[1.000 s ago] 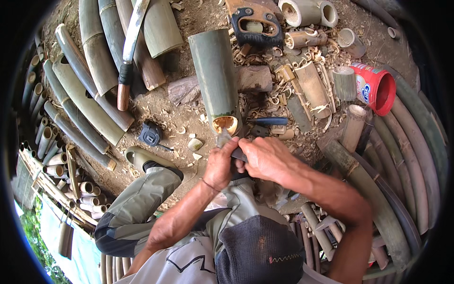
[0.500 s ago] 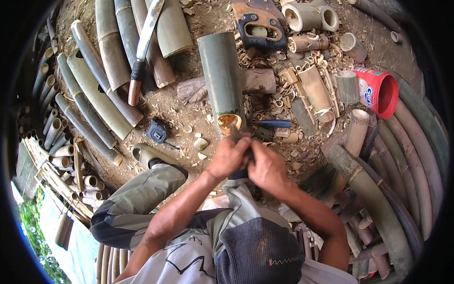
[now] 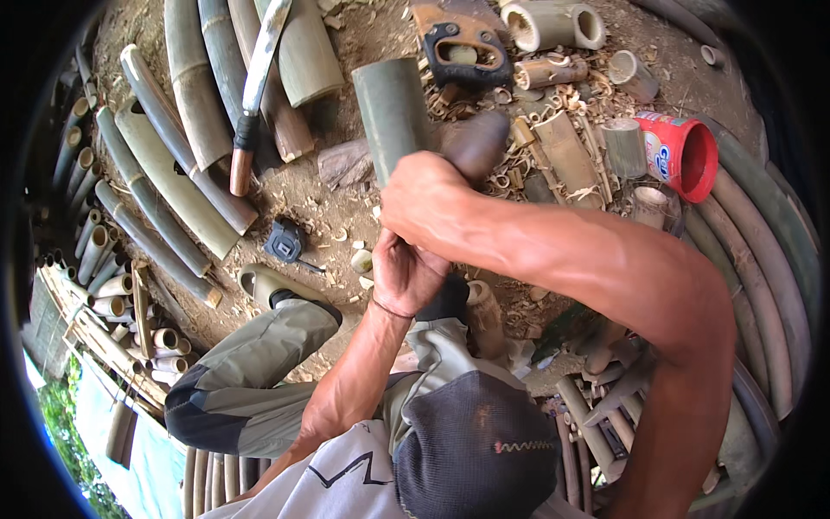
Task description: The person sits on the ground and uses a chisel to carve the interior of a bamboo segment. They repeatedly scrape the inside walls to smooth the surface and remove material. The person occasionally switches to a knife to split a bamboo piece and then returns to chiseling the interior of the segments.
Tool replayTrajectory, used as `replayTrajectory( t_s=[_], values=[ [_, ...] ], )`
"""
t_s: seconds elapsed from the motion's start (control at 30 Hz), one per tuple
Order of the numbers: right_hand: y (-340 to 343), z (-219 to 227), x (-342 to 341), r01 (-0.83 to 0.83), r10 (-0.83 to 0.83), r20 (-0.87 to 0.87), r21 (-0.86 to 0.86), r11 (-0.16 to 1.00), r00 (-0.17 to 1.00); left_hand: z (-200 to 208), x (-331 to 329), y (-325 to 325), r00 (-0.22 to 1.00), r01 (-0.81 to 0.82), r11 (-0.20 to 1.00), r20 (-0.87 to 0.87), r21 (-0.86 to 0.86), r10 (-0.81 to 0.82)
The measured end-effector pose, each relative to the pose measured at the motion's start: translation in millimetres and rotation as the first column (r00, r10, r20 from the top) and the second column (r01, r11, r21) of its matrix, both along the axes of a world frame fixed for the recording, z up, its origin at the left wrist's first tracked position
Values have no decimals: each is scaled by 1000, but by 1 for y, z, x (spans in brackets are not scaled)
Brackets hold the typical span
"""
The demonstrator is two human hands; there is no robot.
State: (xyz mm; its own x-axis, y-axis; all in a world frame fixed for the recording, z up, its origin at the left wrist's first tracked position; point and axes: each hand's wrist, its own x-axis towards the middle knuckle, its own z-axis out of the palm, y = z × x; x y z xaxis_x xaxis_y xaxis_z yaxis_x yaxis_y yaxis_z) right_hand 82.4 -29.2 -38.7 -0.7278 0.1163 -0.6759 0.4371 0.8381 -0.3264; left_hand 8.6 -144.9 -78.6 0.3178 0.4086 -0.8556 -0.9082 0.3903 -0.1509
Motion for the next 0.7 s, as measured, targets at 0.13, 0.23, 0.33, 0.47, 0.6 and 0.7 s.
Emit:
replayTrajectory(
  t_s=[0.13,0.23,0.33,0.47,0.6,0.7],
  values=[
    [-14,-14,26,436,-445,15,-236,869,895,-33,-9,-26,993,113,962,6,249,-118],
    [-88,-7,73,894,-923,64,-280,349,380,-5,11,3,375,814,567,-634,-124,-676],
    [-101,-2,65,895,-932,-21,-271,353,361,2,-3,11,325,883,459,-577,-98,-749],
    [-60,4,41,540,-544,-55,-69,839,838,-10,-16,-9,827,509,858,-313,65,-467],
    [-22,14,2,152,-151,22,-57,987,988,-4,-12,-16,993,90,996,-78,-14,-91],
    [9,8,-12,-31,32,40,-35,999,999,-30,-19,-34,934,-180,933,353,312,62]
  ],
)
